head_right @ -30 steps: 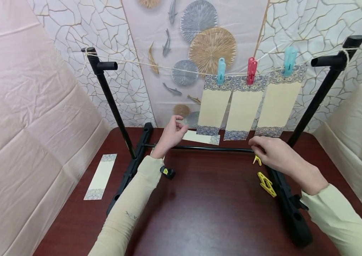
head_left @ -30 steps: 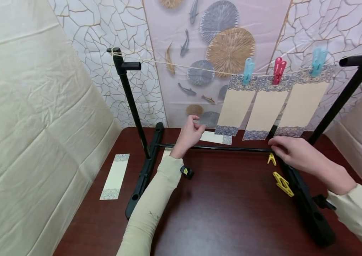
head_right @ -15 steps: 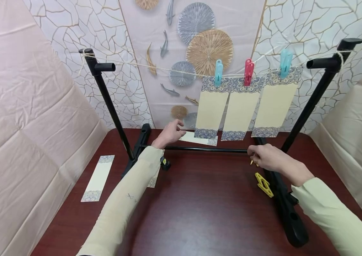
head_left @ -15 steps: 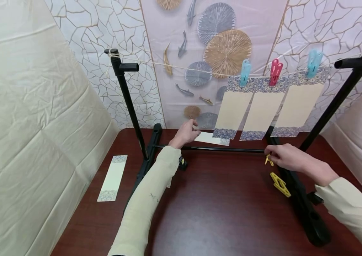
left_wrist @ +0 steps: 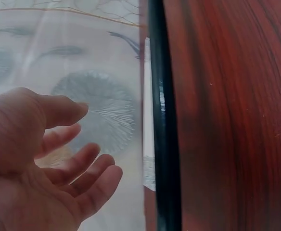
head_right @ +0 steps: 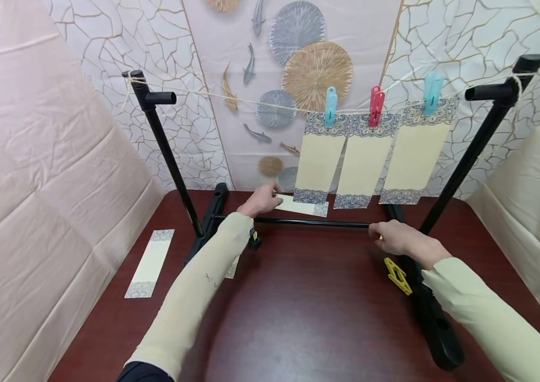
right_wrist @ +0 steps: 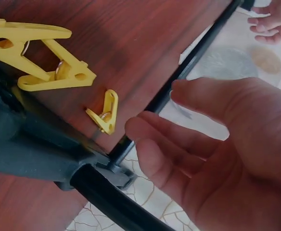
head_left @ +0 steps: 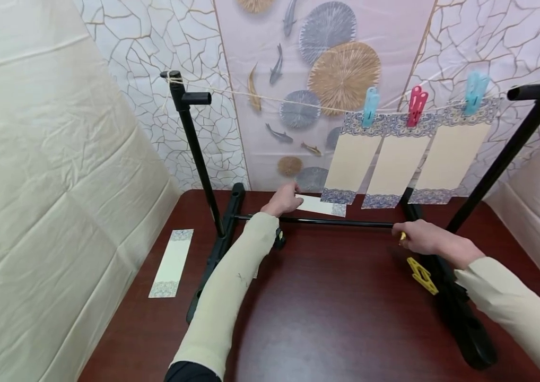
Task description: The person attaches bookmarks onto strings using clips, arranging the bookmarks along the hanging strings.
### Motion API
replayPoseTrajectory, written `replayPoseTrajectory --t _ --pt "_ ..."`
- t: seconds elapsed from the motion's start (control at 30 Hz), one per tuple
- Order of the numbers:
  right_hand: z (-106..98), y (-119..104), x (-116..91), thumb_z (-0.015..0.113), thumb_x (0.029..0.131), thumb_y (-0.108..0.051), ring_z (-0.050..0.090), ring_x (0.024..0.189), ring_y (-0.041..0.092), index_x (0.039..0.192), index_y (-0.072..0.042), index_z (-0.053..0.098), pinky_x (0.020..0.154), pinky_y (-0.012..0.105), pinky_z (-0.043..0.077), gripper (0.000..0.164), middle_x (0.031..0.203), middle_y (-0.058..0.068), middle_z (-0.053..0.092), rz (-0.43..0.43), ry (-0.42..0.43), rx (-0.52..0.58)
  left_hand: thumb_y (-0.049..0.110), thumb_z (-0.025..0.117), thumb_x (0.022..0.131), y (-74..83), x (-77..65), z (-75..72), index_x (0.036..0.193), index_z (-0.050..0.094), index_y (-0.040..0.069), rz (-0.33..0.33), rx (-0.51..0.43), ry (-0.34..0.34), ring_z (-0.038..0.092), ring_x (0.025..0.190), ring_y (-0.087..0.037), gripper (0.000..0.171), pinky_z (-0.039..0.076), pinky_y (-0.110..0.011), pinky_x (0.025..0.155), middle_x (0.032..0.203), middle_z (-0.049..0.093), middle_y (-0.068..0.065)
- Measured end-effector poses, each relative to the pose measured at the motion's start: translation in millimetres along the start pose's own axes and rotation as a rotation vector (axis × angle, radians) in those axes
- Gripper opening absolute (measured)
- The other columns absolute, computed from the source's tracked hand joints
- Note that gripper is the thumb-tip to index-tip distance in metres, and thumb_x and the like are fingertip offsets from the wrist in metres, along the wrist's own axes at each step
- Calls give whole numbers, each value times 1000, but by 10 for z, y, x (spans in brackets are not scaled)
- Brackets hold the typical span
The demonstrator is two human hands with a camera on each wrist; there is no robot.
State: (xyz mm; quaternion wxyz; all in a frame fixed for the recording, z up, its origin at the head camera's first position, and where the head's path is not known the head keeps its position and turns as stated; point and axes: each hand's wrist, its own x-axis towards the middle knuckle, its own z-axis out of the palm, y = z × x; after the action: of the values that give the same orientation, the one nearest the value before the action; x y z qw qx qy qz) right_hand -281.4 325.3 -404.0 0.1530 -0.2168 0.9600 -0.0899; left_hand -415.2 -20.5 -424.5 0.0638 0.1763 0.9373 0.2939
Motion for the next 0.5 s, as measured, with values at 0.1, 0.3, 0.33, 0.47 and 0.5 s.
replayPoseTrajectory --t 0.1,0.3,0.33,0.47,0.5 --pt "44 20 40 60 88 3 64 83 24 120 3 61 66 37 53 32 104 19 68 5 6 -63 19 57 97 -4 79 50 129 54 3 -16 11 -22 57 106 -24 36 48 -38 89 130 58 -14" --pt "80 -21 62 56 83 16 59 99 43 128 2 59 68 41 51 47 116 34 53 98 -29 -162 13 57 94 0 225 110 130 55 5 -44 126 -57 55 109 -23 37 48 -35 89 131 58 -10" --pt "90 -26 62 58 84 16 56 102 47 130 1 58 68 43 51 49 119 37 50 117 -37 -171 12 57 94 4 248 125 131 55 6 -48 148 -62 55 108 -22 38 47 -34 87 131 58 -9" --pt "163 7 73 61 85 13 42 117 60 134 0 56 74 56 51 51 129 44 40 161 -26 -213 9 54 93 15 338 212 134 55 7 -35 186 -87 53 104 -21 41 43 -32 79 136 56 -8" --pt "175 22 74 61 85 13 43 116 60 134 1 56 74 57 51 51 128 44 40 163 -19 -221 8 53 93 20 357 233 135 55 8 -32 190 -93 53 104 -22 43 42 -32 77 138 56 -8"
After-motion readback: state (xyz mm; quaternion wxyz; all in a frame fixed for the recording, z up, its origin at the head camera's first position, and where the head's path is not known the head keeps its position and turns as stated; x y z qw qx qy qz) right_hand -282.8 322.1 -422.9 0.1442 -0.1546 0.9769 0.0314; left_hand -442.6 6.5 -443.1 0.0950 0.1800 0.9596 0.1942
